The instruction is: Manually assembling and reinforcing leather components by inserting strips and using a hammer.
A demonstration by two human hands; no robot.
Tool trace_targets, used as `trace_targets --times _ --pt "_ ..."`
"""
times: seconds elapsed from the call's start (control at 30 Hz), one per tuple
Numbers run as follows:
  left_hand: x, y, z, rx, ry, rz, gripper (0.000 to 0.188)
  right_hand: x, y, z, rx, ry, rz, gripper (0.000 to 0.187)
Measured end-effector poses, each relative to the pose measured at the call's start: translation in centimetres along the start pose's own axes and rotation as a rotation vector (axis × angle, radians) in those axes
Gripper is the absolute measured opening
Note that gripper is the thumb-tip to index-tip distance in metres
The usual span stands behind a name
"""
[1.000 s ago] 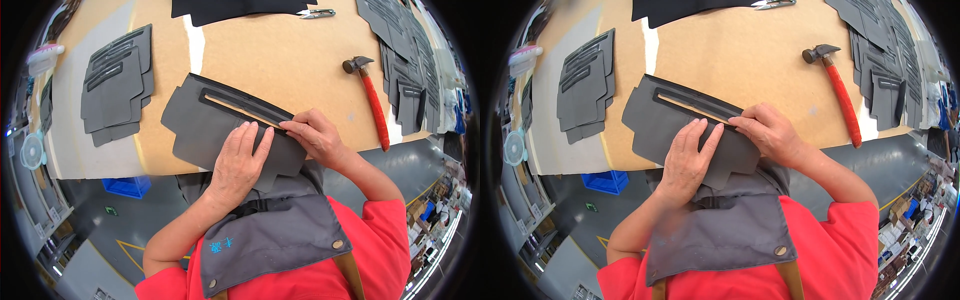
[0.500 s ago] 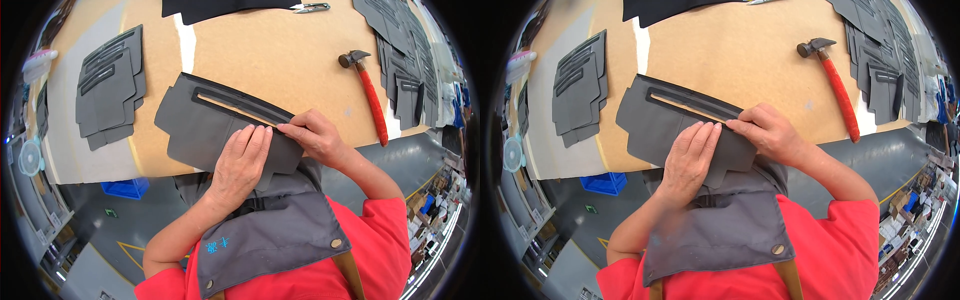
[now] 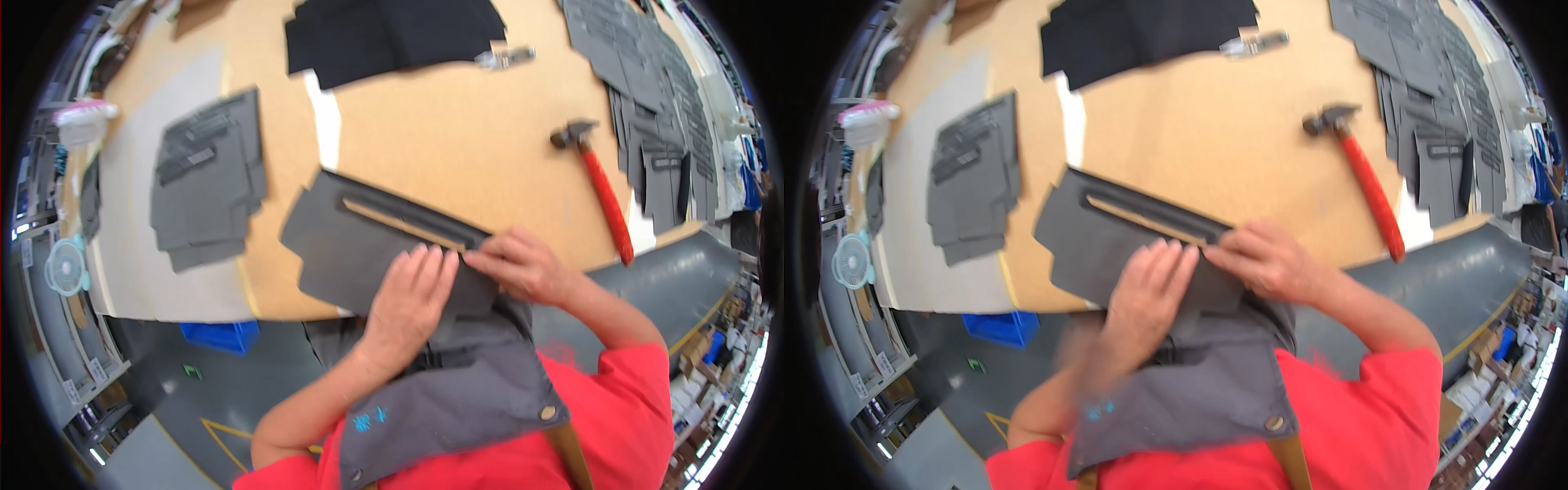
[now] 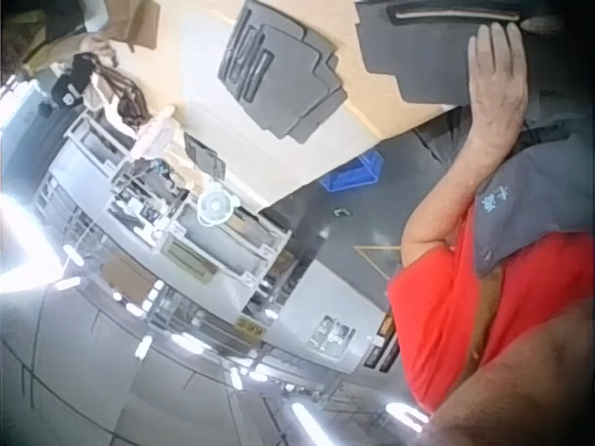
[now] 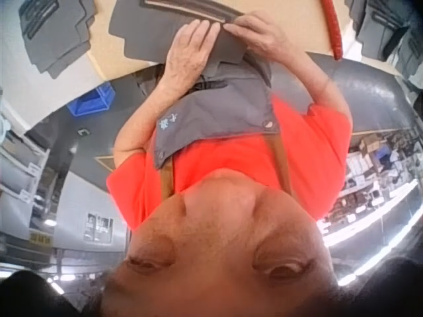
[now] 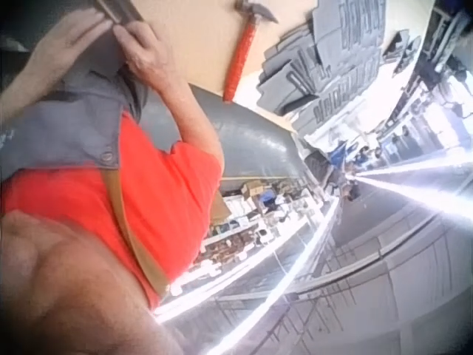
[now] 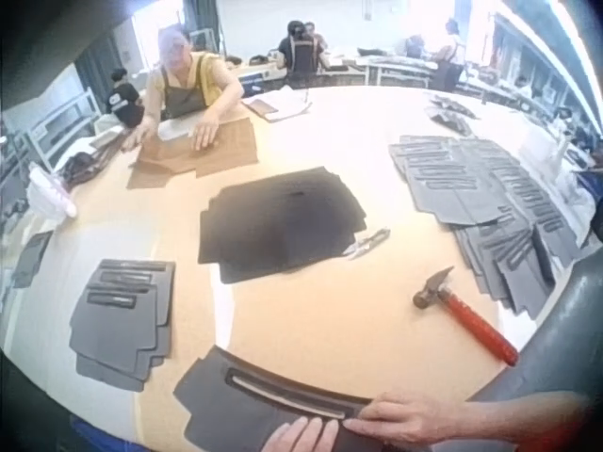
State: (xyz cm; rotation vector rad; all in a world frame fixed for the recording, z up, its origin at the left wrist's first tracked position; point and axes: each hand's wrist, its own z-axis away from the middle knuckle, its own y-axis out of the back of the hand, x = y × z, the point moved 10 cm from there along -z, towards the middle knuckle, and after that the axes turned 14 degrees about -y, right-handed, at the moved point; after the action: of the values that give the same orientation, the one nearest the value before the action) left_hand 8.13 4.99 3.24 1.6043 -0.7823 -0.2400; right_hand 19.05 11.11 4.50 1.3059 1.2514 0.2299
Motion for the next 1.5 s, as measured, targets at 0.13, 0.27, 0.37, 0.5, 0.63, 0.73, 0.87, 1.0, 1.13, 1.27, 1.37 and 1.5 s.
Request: trace_targets --times 0.13,0.27,0.37,0.5,0.63,0.73,0.87,1.0,1.13,1.27,1.37,1.5 --pt "0.0 -0.5 0.1 0.031 -0.009 0.002 0.052 0.7 0.3 -0.2 0.103 -0.071 -0.004 0.040" --pt "0.0 0.4 0.1 0.021 -0.070 -0.007 0.052 0.8 1.2 -2.0 0.168 -0.116 0.030 0.034" --pt "-1.4 0.8 -0.1 0.012 -0.107 0.066 0.049 1.9 1.4 -4.7 0.177 -0.210 -0.021 0.031" --pt "-3.6 2.9 1.0 0.112 -0.037 0.130 0.049 1.4 0.1 -6.9 0.189 -0.115 0.010 0.027" --pt "-6.2 4.0 4.1 0.229 0.252 -0.017 0.048 2.2 -1.7 -6.9 0.093 -0.093 0.098 0.027" --pt "-8.1 3.6 5.5 0.254 0.389 -0.026 0.047 1.6 -1.3 -6.2 0.091 -0.071 0.160 0.029" --pt "-10.5 3.3 3.5 0.242 0.315 0.009 0.040 -0.1 -0.5 -5.2 0.092 -0.124 0.238 0.030" --pt "-12.7 2.8 -1.1 0.240 0.162 0.096 0.033 -2.2 -1.7 -3.6 0.008 -0.194 0.274 0.033" --pt "-10.8 1.5 -4.4 0.151 -0.057 0.237 0.035 -3.1 -1.2 -5.2 0.019 -0.199 0.108 0.036" --pt "-9.6 3.2 -2.2 0.234 0.008 0.153 0.039 0.8 0.9 -7.5 0.183 -0.236 0.144 0.039" --pt "-11.2 3.4 1.4 0.227 0.306 0.150 0.042 2.8 1.0 -8.5 0.158 -0.298 0.178 0.034" --pt "-12.4 3.6 1.5 0.280 0.246 0.082 0.042 3.2 0.3 -8.7 0.144 -0.275 0.219 0.030"
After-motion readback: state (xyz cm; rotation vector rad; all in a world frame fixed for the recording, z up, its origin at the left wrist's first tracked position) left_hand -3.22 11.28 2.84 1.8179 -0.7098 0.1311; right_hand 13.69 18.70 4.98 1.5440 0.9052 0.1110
